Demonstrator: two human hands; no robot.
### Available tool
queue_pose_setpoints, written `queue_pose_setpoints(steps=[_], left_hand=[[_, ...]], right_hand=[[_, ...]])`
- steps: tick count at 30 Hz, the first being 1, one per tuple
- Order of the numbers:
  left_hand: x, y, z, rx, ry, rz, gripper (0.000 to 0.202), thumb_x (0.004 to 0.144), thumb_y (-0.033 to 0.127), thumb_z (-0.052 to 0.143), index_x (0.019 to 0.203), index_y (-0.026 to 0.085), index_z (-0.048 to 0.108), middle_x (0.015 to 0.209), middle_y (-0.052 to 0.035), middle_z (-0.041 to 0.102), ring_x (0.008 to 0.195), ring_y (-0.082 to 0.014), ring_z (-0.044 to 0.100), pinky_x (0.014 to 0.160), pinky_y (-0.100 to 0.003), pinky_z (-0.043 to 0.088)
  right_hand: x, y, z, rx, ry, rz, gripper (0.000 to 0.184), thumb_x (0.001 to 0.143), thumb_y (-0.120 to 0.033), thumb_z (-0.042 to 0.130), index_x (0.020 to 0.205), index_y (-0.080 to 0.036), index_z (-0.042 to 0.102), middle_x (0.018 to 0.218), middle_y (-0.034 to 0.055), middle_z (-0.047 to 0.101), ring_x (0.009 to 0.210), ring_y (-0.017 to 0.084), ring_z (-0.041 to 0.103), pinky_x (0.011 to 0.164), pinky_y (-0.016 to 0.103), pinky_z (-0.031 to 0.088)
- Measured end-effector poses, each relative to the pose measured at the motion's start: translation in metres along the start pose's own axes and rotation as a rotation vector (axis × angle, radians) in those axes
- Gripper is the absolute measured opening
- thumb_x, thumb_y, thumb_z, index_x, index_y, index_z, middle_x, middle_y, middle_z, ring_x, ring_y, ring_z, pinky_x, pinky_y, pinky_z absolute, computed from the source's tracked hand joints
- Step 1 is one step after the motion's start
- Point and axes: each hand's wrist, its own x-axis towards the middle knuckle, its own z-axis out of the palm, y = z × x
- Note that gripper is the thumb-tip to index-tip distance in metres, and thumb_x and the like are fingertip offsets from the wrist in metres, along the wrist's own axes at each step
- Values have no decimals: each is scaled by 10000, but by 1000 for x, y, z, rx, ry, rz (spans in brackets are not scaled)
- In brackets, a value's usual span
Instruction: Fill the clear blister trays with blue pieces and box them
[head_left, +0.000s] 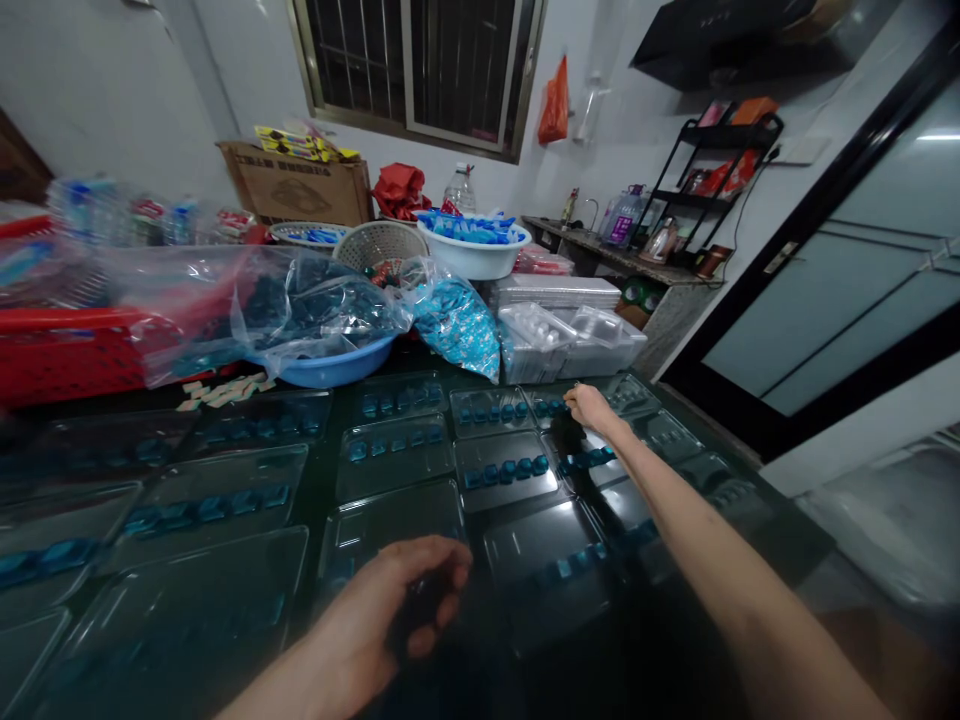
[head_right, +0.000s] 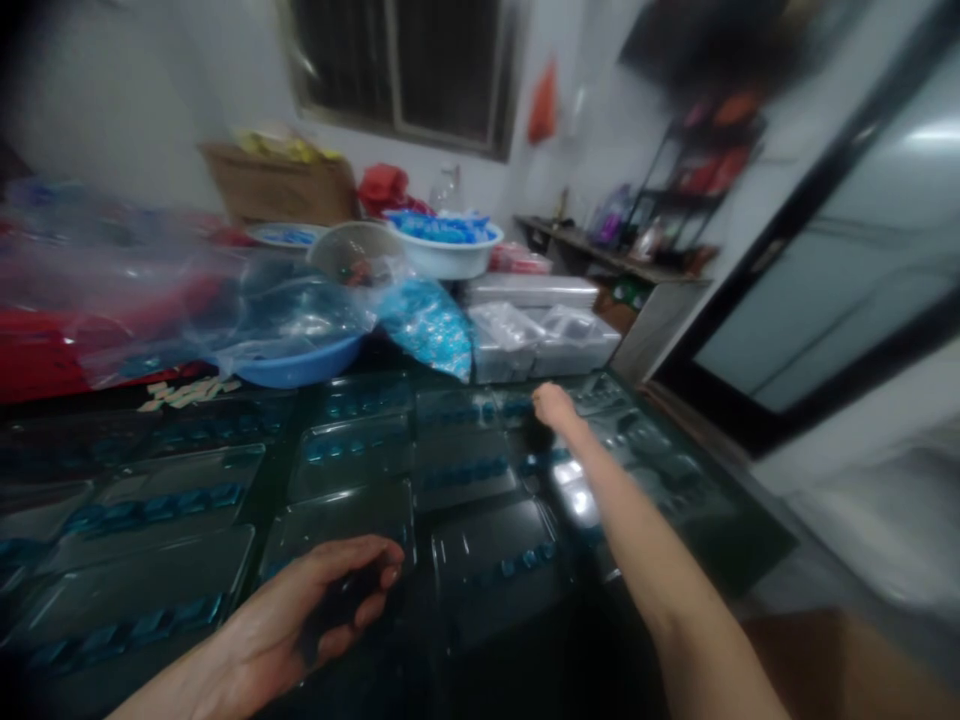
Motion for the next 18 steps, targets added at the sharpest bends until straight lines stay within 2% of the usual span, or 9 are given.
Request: queue_pose_setpoints(steps=[4, 7, 13, 18], left_hand=[[-1, 1, 4, 1, 7, -46, 230, 714, 346, 512, 812, 150, 583, 736, -11, 490, 514, -67, 435, 377, -158, 170], [-2, 2, 7, 12, -29, -31, 230, 716, 349, 514, 810, 150, 583, 745, -11, 492, 522, -68, 440, 382, -161, 172], [2, -1, 9, 12, -36, -46, 232, 704, 345, 532, 828, 155, 584, 742, -12, 499, 511, -66, 442, 378, -160, 167], [3, -6, 10, 31, -70, -41, 233, 699, 348, 531, 817, 154, 585, 731, -11, 496, 501, -66, 445, 363, -157, 167]], right_hand=[[14, -6, -5, -34, -89, 109, 232, 820, -296, 473, 1005, -165, 524, 1014, 45, 538, 861, 158, 541, 717, 319, 461], [17, -9, -7, -49, -126, 150, 231, 817, -287, 481, 1007, -161, 517, 1000, 51, 540, 858, 152, 543, 717, 322, 460], [16, -7, -11, 1, -143, 61, 236, 821, -288, 472, 1016, -162, 516, 1023, 53, 532, 866, 156, 538, 727, 329, 458], [29, -10, -11, 77, -81, 1, 253, 816, -297, 479, 1029, -165, 514, 1048, 52, 520, 898, 176, 528, 740, 327, 453]])
